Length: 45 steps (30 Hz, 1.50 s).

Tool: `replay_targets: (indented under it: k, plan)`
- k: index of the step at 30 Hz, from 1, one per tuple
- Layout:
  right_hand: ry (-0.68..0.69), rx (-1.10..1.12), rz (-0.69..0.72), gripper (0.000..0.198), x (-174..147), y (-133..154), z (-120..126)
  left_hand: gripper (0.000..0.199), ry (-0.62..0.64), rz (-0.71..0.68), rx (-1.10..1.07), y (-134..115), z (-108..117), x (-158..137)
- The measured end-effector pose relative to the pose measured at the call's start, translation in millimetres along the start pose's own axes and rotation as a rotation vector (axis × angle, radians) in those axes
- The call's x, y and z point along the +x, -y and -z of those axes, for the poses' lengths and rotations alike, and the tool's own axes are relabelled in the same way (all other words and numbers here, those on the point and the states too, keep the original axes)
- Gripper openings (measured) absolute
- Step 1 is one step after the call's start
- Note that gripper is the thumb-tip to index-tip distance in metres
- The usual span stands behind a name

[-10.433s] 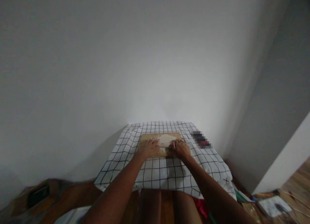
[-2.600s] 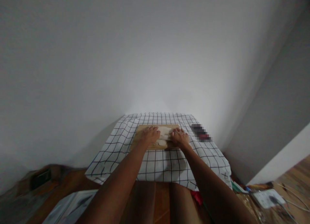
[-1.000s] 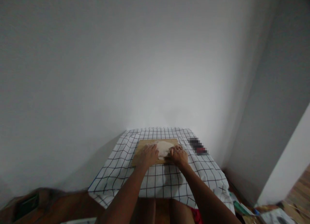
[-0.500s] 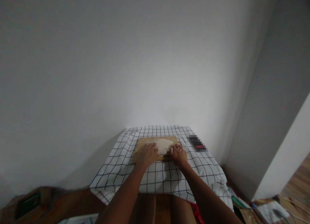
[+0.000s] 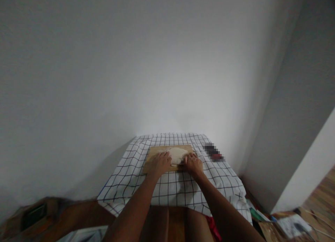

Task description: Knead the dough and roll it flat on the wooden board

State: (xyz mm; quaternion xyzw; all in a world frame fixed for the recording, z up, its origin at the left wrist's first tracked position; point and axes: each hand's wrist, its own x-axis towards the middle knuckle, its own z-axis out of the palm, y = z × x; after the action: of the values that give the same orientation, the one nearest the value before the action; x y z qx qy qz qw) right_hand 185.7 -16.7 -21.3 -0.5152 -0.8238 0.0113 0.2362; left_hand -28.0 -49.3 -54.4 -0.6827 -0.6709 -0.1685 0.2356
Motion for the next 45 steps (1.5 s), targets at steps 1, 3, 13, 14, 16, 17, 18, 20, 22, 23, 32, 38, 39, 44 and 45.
replay_targets:
  k: [1,3,13,14,16,17,18,20,22,23,32,38,39,44,45]
  plan:
    - [0.002,0.000,-0.003,0.038,0,0,0,0.035,0.000,0.012,-0.004,0,0,0]
    - [0.006,-0.003,-0.005,0.038,1,0,0,0.035,0.004,0.018,-0.012,1,-1,1]
    - [-0.022,-0.048,0.021,0.037,3,0,-2,0.033,0.017,0.044,-0.031,0,1,5]
    - [-0.022,-0.050,0.022,0.036,3,0,-2,0.034,0.022,0.050,-0.027,-1,3,5]
    - [-0.013,-0.053,0.039,0.035,3,-1,0,0.034,0.041,0.044,-0.018,-2,7,6]
    - [-0.005,-0.056,0.048,0.034,3,-1,0,0.034,0.052,0.033,-0.015,-3,8,6]
    - [0.003,-0.060,0.056,0.034,3,-1,1,0.034,0.060,0.027,-0.015,-3,8,6]
    - [0.012,-0.066,0.066,0.034,4,-1,1,0.033,0.061,0.040,-0.020,-3,7,7]
    - [0.005,-0.071,0.056,0.034,5,-1,1,0.033,0.046,0.084,-0.034,-3,4,7]
    - [0.000,-0.073,0.053,0.034,5,-1,1,0.033,0.042,0.103,-0.040,-2,3,7]
    - [0.003,-0.064,0.030,0.034,8,-1,0,0.034,0.103,0.134,-0.060,-5,9,10]
    - [0.000,-0.020,-0.007,0.036,12,1,-1,0.036,0.079,0.139,-0.064,-7,15,13]
    - [0.008,-0.023,-0.009,0.036,13,1,0,0.036,0.076,0.142,-0.058,-7,14,13]
    - [0.030,-0.038,-0.021,0.038,15,1,1,0.039,0.083,0.159,-0.049,-6,10,17]
    - [0.027,-0.038,-0.019,0.038,16,1,0,0.040,0.084,0.160,-0.048,-6,10,17]
